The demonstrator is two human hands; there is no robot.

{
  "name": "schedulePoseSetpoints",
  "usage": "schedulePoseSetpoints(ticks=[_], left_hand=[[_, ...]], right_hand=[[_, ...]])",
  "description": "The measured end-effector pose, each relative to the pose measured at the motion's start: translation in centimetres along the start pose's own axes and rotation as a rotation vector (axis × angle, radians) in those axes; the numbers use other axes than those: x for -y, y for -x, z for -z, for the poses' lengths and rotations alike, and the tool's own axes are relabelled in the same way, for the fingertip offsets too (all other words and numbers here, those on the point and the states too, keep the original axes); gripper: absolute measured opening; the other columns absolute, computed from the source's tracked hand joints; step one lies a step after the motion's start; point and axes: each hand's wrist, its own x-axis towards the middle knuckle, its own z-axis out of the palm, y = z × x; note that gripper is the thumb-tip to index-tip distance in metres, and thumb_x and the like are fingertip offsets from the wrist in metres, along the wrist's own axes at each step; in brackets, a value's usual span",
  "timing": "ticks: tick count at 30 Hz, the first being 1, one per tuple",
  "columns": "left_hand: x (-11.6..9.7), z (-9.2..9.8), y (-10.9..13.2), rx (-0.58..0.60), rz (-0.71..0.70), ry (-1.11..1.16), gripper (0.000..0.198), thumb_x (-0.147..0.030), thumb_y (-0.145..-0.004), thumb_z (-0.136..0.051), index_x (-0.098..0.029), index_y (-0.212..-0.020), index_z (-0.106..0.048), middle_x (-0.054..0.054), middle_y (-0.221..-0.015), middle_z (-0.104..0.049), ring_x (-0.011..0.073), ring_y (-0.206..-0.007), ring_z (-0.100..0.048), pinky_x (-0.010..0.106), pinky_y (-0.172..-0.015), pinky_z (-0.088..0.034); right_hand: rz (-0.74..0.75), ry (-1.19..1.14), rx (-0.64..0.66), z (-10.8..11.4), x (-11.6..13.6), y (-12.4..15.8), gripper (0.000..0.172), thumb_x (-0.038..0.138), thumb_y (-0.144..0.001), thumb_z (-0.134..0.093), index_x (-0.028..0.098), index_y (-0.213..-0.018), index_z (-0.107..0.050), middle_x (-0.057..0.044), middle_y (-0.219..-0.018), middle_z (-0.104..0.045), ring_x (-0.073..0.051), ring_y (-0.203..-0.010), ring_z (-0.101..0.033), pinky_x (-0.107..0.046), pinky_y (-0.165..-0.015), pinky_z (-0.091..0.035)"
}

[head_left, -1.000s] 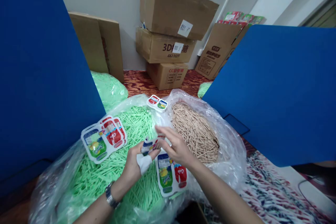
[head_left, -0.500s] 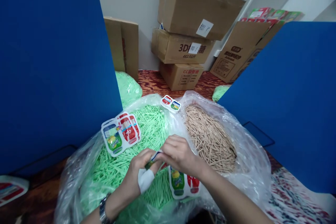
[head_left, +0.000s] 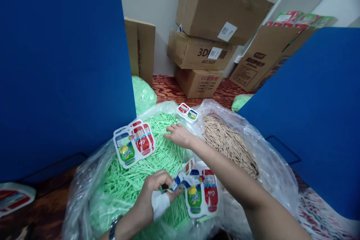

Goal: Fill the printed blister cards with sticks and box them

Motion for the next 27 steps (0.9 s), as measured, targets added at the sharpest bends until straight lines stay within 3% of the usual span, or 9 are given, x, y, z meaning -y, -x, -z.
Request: schedulePoseSetpoints(ticks=[6, 14, 22, 27], left_hand=[[0.2, 0.1, -0.2, -0.005, 0.039, 0.004, 0.030, -0.027, -0.075, -0.066, -0.017, -0.055, -0.046, 0.000, -0.059, -0.053, 0.0121, -0.055, -0.047, 0.023, -0.055, -0.037], [0.4, -0.5, -0.7, 0.013, 0.052, 0.018, 0.031, -0.029, -0.076, -0.065, -0.017, -0.054, -0.045, -0.001, -0.057, -0.050, 0.0118, -0.054, -0.044, 0.023, -0.054, -0.036], [0.8, -0.5, -0.5, -0.007, 0.080, 0.031, 0.029, -0.028, -0.076, -0.064, -0.017, -0.056, -0.046, -0.001, -0.059, -0.049, 0.0117, -0.056, -0.044, 0.023, -0.055, -0.035], [0.5, -0.4, -0.7, -0.027, 0.116, 0.044, 0.029, -0.024, -0.074, -0.065, -0.018, -0.057, -0.043, -0.003, -0.059, -0.045, 0.0111, -0.057, -0.040, 0.023, -0.055, -0.033]], right_hand=[[0.095, 0.094, 0.011, -0.9, -0.3, -1.1, 0.017, 0.022, -0.091, -0.047, 0.020, -0.097, -0.063, -0.009, -0.101, -0.057, -0.023, -0.095, -0.048, -0.041, -0.083, -0.036], [0.181, 0.119, -0.070, -2.5, -0.9, -1.9, 0.016, 0.021, -0.093, -0.043, 0.017, -0.095, -0.059, -0.007, -0.097, -0.057, -0.022, -0.094, -0.048, -0.041, -0.089, -0.035], [0.121, -0.243, -0.158, -4.6, -1.3, -1.9, 0.015, 0.013, -0.091, -0.044, 0.015, -0.099, -0.057, -0.011, -0.109, -0.058, -0.021, -0.105, -0.050, -0.041, -0.094, -0.035], [0.029, -0.426, -0.262, -3.4, -1.2, -1.1, 0.016, 0.012, -0.089, -0.044, 0.015, -0.103, -0.053, -0.012, -0.107, -0.062, -0.022, -0.108, -0.053, -0.039, -0.092, -0.041]])
